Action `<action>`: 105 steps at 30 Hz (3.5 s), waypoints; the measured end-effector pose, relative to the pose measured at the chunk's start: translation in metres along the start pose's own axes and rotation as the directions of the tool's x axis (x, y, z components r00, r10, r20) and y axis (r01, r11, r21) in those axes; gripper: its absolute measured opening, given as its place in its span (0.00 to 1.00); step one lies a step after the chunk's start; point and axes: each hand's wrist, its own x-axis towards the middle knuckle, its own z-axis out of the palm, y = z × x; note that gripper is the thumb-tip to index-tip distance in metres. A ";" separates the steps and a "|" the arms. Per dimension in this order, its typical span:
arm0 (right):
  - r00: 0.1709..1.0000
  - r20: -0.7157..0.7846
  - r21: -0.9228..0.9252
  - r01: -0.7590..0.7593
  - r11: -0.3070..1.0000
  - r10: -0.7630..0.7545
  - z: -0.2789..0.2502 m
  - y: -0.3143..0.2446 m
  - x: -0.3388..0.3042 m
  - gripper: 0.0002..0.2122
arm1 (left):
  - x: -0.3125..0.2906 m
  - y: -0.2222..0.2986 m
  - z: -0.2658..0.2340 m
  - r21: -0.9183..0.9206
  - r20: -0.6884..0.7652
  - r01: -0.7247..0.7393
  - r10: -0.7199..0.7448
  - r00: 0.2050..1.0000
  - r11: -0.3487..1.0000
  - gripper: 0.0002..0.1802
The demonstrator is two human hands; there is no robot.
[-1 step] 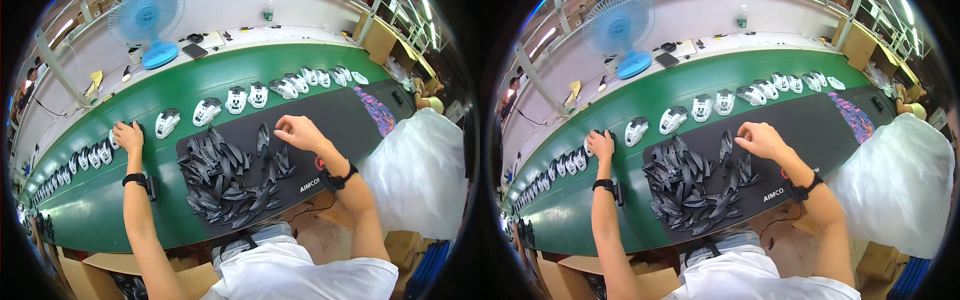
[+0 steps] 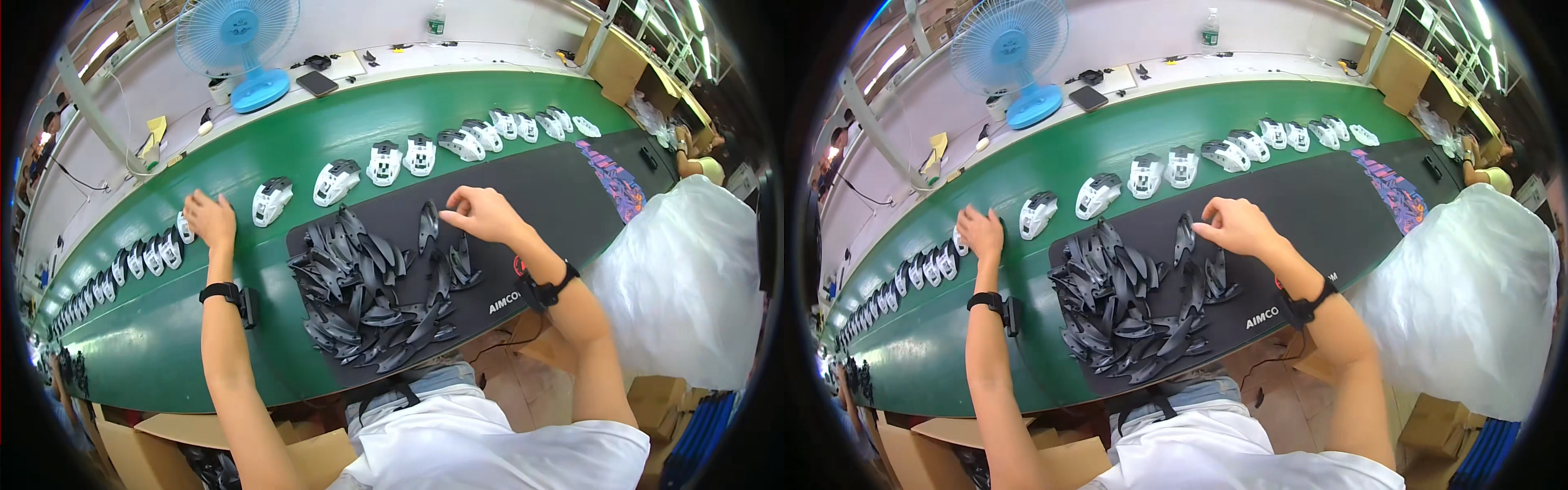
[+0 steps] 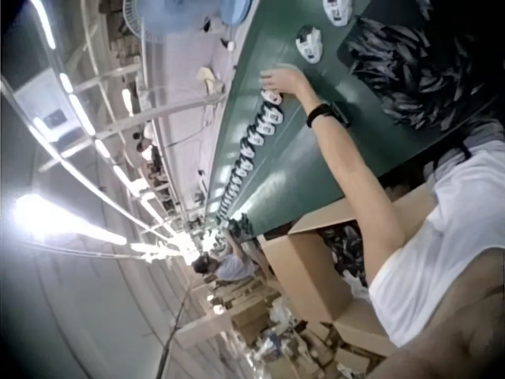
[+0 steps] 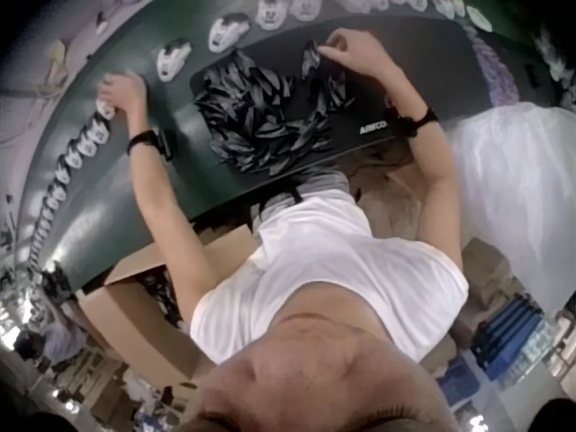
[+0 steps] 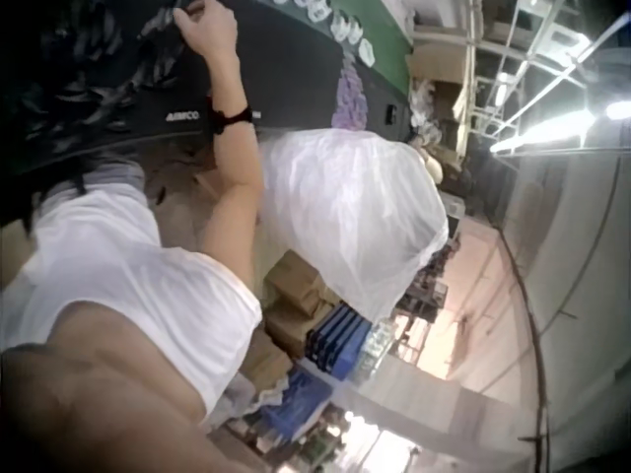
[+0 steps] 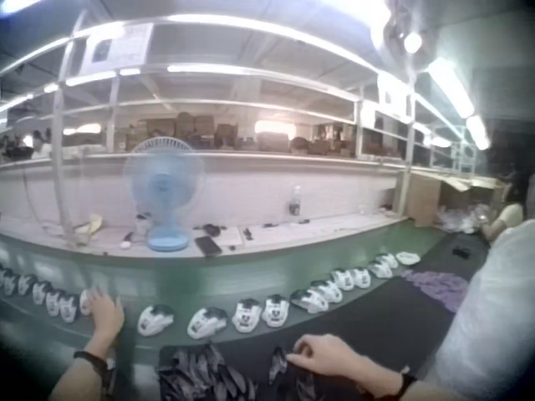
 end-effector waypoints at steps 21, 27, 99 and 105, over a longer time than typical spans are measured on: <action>0.982 -0.184 0.983 0.184 0.004 0.051 0.005 -0.123 0.040 0.15 | -0.022 0.146 -0.165 -0.673 0.615 0.724 0.429 0.662 -0.153 0.27; 0.924 -0.376 0.908 0.352 0.228 0.072 0.028 -0.149 0.059 0.14 | -0.040 0.185 -0.208 -0.763 0.536 0.599 0.280 0.796 -0.243 0.17; 0.996 -0.037 0.884 0.072 0.463 -0.084 0.017 -0.026 0.018 0.14 | 0.002 0.144 -0.076 -0.705 0.521 0.202 0.304 0.798 0.679 0.41; 0.991 -0.129 0.988 0.131 0.075 -0.037 0.009 -0.079 0.043 0.10 | -0.026 0.183 -0.163 -0.838 0.500 0.540 0.295 0.814 -0.072 0.26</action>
